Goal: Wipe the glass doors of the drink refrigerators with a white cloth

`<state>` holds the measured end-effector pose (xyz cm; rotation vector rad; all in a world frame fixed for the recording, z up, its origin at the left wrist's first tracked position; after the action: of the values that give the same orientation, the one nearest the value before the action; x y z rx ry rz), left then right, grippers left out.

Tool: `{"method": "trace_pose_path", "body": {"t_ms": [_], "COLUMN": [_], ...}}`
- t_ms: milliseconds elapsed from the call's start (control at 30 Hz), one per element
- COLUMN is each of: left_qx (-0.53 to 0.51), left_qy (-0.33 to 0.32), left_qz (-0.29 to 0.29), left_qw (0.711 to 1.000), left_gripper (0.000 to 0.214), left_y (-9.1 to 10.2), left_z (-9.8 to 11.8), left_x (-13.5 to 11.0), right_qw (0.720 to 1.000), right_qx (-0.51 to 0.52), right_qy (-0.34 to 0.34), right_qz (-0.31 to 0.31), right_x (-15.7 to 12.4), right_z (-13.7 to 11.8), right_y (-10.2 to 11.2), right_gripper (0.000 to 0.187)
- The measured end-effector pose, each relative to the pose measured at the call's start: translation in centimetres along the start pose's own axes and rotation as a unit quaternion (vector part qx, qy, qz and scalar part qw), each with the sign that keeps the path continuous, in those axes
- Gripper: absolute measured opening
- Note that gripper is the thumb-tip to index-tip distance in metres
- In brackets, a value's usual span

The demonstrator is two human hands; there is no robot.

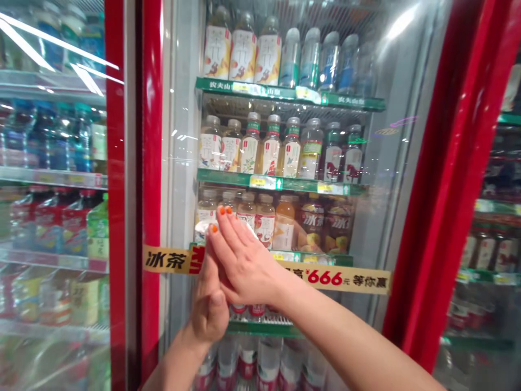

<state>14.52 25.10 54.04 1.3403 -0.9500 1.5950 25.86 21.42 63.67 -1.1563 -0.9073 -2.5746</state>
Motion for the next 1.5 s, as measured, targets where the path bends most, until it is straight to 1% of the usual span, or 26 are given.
{"method": "trace_pose_path", "body": {"t_ms": [67,133,233,333,400,467,567,633,667,700,767,833,867,900,967,1033,1067,1133,1200,1233,1267,1333,1400,1433,1467,1500], "left_qx": [0.065,0.152,0.23,0.258,0.281,0.301,0.325,0.333,0.337,0.342,0.352,0.354,0.354,0.352,0.339,0.33,0.335,0.356,0.362,0.358,0.353,0.338,0.318,0.316,0.321,0.331], "left_qy": [-0.039,-0.086,-0.121,-0.109,-0.099,-0.115,-0.211,-0.271,-0.275,-0.257,-0.181,-0.124,-0.122,-0.142,-0.232,-0.301,-0.296,-0.22,-0.152,-0.152,-0.178,-0.279,-0.37,-0.379,-0.354,-0.302], "left_qz": [-0.033,-0.036,0.0,0.06,0.093,0.078,-0.041,-0.094,-0.097,-0.086,-0.041,-0.003,0.001,-0.011,-0.065,-0.113,-0.113,-0.067,-0.016,-0.013,-0.03,-0.102,-0.161,-0.167,-0.153,-0.124], "left_qw": [0.997,0.984,0.966,0.958,0.95,0.943,0.921,0.898,0.895,0.9,0.917,0.927,0.927,0.925,0.909,0.888,0.887,0.906,0.92,0.921,0.918,0.893,0.858,0.854,0.865,0.885], "left_gripper": [0.076,0.07,0.072,0.067,0.067,0.078,0.089,0.086,0.085,0.085,0.083,0.083,0.084,0.085,0.088,0.089,0.089,0.086,0.084,0.085,0.087,0.093,0.098,0.097,0.094,0.09], "left_y": [0.1,0.8,2.4,3.0,2.5,1.5,0.5,1.2,1.8,2.3,3.0,2.6,2.1,1.6,1.1,1.7,2.4,3.7,3.4,2.7,1.6,-0.4,-0.7,-0.1,0.7,1.5], "left_z": [0.2,0.2,-0.5,-1.0,-0.9,-0.5,-0.5,-1.1,-1.5,-2.0,-2.5,-2.2,-1.7,-1.2,-0.5,-0.9,-1.5,-2.6,-2.6,-2.1,-1.3,0.2,0.6,0.3,-0.4,-1.1], "left_x": [1.7,2.7,3.8,5.4,6.6,7.1,5.8,4.9,5.0,5.5,7.3,8.7,9.0,8.8,7.7,6.7,6.9,8.4,9.8,9.8,9.4,7.3,5.2,5.0,5.6,7.0], "right_qw": [1.0,0.998,0.977,0.947,0.934,0.933,0.936,0.935,0.934,0.933,0.931,0.926,0.923,0.921,0.925,0.931,0.932,0.928,0.923,0.922,0.923,0.928,0.935,0.936,0.936,0.934], "right_qx": [0.011,-0.042,-0.168,-0.249,-0.278,-0.286,-0.277,-0.276,-0.278,-0.28,-0.287,-0.297,-0.301,-0.301,-0.289,-0.272,-0.268,-0.272,-0.28,-0.281,-0.28,-0.271,-0.264,-0.265,-0.269,-0.273], "right_qy": [0.011,-0.007,-0.075,-0.147,-0.169,-0.173,-0.172,-0.179,-0.182,-0.185,-0.189,-0.193,-0.196,-0.199,-0.2,-0.199,-0.2,-0.205,-0.209,-0.21,-0.21,-0.204,-0.192,-0.186,-0.183,-0.184], "right_qz": [0.02,0.049,0.104,0.142,0.145,0.136,0.133,0.133,0.131,0.127,0.122,0.129,0.137,0.144,0.146,0.14,0.14,0.149,0.16,0.163,0.163,0.154,0.141,0.138,0.138,0.139], "right_x": [-0.8,-2.4,-6.3,-10.5,-12.4,-13.2,-13.4,-13.3,-13.3,-13.3,-13.3,-13.3,-13.5,-13.7,-14.5,-15.5,-16.0,-16.9,-17.4,-17.5,-17.5,-17.8,-18.2,-18.5,-18.8,-19.1], "right_z": [0.8,1.7,3.2,4.8,5.6,6.0,5.9,5.7,5.5,5.4,5.1,4.9,4.8,4.7,4.6,4.6,4.6,4.6,4.6,4.6,4.6,4.6,4.6,4.5,4.5,4.4], "right_y": [1.9,4.4,8.2,10.1,10.0,9.5,8.9,8.7,8.5,8.3,8.0,7.9,8.0,8.1,8.4,8.7,8.7,8.9,8.9,8.9,9.0,9.1,9.2,9.2,9.3,9.3], "right_gripper": [0.109,0.105,0.096,0.087,0.083,0.08,0.078,0.078,0.078,0.078,0.078,0.076,0.075,0.074,0.073,0.071,0.071,0.072,0.074,0.074,0.073,0.072,0.071,0.071,0.071,0.072]}}
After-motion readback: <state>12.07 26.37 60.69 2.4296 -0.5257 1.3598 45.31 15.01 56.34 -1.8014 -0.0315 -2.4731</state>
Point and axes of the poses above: each hand's wrist, its own x-axis towards the middle knuckle, its own y-axis out of the back of the hand, z = x × y, the point moved 4 cm from there along x, towards the middle knuckle, and after that the axes turned 8 degrees about z, right-handed, at the moved point
